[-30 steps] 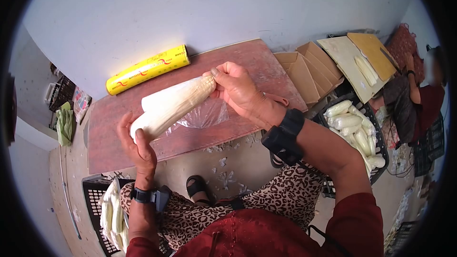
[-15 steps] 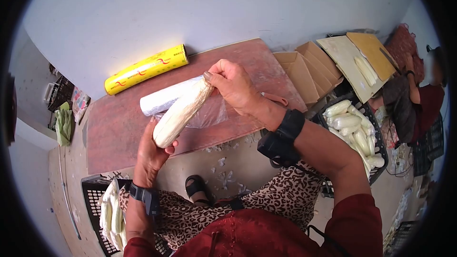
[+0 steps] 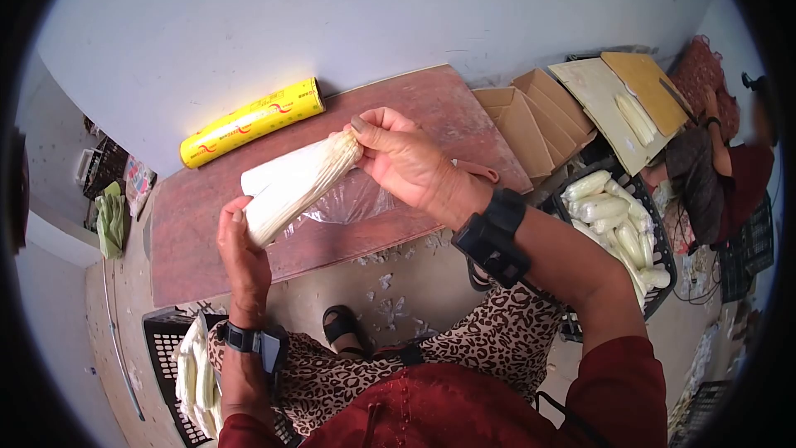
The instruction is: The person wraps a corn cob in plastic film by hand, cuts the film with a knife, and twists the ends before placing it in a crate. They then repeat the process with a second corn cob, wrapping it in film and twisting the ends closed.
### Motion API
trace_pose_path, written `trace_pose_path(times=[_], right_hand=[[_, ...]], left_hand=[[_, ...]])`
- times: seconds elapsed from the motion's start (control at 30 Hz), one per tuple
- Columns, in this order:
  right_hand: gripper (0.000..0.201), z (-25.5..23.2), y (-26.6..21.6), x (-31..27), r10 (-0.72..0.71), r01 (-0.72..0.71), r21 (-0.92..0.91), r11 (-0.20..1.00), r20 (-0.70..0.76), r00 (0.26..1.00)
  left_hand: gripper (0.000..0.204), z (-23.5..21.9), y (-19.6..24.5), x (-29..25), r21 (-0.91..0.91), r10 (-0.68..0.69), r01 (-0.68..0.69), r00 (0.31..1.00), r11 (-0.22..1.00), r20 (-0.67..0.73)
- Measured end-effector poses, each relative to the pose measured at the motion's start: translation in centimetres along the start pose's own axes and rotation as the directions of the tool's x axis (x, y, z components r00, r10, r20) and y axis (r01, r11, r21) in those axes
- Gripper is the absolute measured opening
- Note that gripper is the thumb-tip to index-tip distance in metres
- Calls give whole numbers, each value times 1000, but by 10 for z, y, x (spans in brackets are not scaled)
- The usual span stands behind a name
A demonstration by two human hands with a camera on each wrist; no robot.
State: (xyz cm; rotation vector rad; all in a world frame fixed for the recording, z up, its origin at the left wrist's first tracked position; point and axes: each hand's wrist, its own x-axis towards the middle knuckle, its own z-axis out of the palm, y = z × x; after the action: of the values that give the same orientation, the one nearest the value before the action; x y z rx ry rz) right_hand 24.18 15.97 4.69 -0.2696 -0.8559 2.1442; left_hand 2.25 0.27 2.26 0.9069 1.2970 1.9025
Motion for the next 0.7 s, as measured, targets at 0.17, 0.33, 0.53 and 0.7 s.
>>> trace_pose_path(times=[0.17, 0.33, 0.53, 0.7], right_hand=[[10, -2, 8, -2, 37, -36, 40, 999, -18, 999], [14, 4, 9, -6, 56, -56, 0, 998, -24, 998], [12, 18, 7, -7, -75, 50, -255, 966, -88, 993], [10, 22, 3, -8, -221, 109, -749, 654, -51, 974]], left_hand=[[26, 1, -1, 3, 9, 54, -53, 993, 999, -106], [30, 1, -2, 4, -49, -178, 172, 969, 984, -172], [28, 4, -12, 4, -253, -476, 443, 875, 860, -88], [32, 6, -18, 4, -333, -640, 633, 762, 699, 102]])
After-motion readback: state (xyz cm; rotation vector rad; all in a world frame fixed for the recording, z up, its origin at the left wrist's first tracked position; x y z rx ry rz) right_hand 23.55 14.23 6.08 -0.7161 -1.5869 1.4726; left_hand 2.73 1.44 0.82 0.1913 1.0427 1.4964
